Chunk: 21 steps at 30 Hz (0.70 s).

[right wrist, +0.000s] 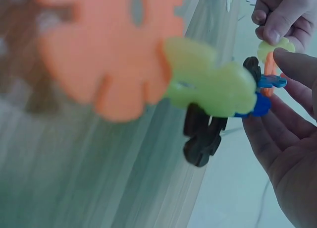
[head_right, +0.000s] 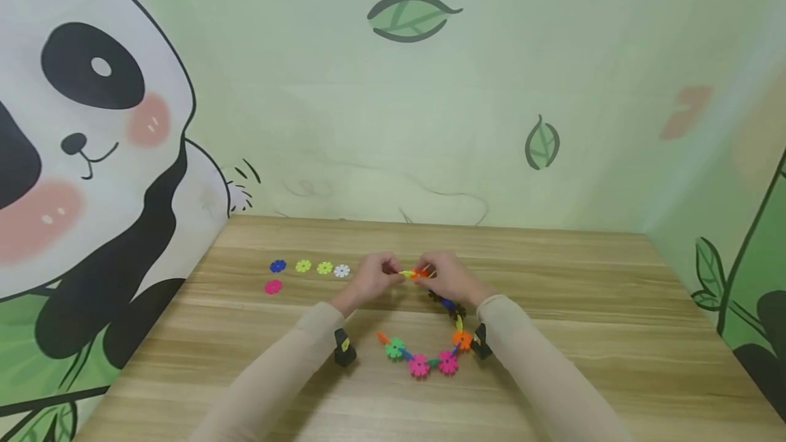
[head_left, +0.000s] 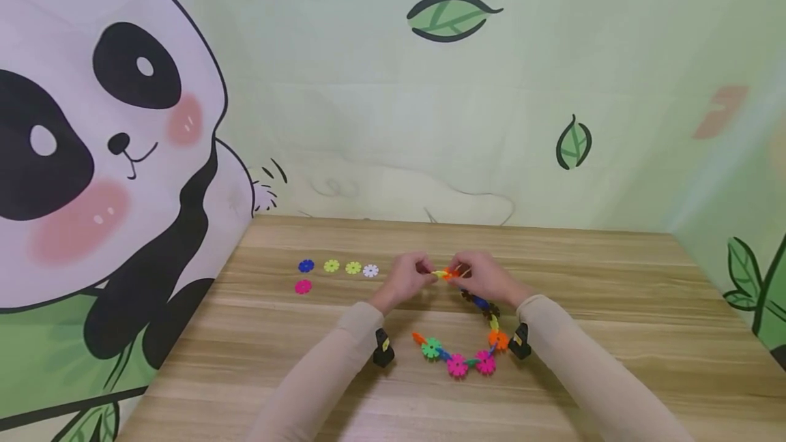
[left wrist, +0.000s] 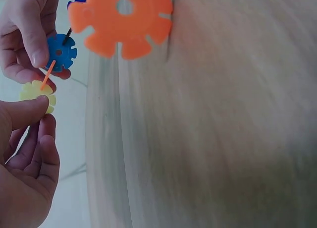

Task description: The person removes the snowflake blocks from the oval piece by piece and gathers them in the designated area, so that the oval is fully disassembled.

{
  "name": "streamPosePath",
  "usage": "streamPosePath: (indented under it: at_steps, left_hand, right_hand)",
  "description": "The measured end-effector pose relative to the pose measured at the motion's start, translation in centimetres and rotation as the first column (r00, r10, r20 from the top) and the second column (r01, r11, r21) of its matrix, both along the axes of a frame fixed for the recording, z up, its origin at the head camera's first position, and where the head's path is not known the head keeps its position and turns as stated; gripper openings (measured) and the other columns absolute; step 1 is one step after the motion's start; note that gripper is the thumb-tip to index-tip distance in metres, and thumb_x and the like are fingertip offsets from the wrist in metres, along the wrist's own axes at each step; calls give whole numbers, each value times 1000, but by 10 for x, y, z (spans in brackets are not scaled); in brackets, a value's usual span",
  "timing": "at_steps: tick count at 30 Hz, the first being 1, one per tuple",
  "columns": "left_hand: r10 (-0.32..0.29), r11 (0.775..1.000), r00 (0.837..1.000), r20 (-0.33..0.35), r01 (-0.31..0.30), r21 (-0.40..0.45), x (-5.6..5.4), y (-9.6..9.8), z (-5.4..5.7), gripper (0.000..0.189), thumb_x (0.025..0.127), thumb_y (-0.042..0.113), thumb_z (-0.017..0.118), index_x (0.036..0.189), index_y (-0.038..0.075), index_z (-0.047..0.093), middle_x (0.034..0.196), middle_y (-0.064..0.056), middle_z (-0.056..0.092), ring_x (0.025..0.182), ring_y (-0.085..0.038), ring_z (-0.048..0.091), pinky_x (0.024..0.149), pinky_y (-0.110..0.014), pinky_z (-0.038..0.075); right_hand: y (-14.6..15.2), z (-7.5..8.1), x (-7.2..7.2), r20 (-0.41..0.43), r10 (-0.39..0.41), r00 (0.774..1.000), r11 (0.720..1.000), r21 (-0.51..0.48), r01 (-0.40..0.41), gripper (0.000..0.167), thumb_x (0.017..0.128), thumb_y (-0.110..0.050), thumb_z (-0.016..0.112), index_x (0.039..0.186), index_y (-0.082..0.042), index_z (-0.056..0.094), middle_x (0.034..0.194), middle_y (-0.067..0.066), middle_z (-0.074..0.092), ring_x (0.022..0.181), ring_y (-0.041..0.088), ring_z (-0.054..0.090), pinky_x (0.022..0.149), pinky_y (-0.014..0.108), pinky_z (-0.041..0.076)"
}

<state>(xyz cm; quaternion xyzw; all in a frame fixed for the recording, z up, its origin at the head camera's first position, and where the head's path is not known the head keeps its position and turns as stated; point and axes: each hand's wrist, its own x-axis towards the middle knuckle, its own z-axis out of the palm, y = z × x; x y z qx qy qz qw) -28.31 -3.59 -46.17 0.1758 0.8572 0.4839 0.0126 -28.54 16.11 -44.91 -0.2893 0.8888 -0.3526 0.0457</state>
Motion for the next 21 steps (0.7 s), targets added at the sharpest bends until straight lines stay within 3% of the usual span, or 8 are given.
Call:
streamPosePath:
  at_steps: [12,21]
  left_hand:
    - [49,999,997,57,-49,0,2,-4,-1,11,78,-3,73,81,3,63,77,-3,63,69,-13,55,61,-22,49]
    - [17,1000,1000,-1,-17,-2,2,-6,-4,11,77,-4,74,77,2,64,73,-4,63,66,-10,54,59,-20,48]
  right_hand:
    - [1,-2,1,-28,19,999,998,67,-17,15,84,-10,72,94,-9,61,91,1,64,80,14,61,73,32,53]
    - [-1,-1,1,-33,23,999,999,45,-21,12,85,-4,68,94,-7,62,89,1,64,77,13,60,67,28,51]
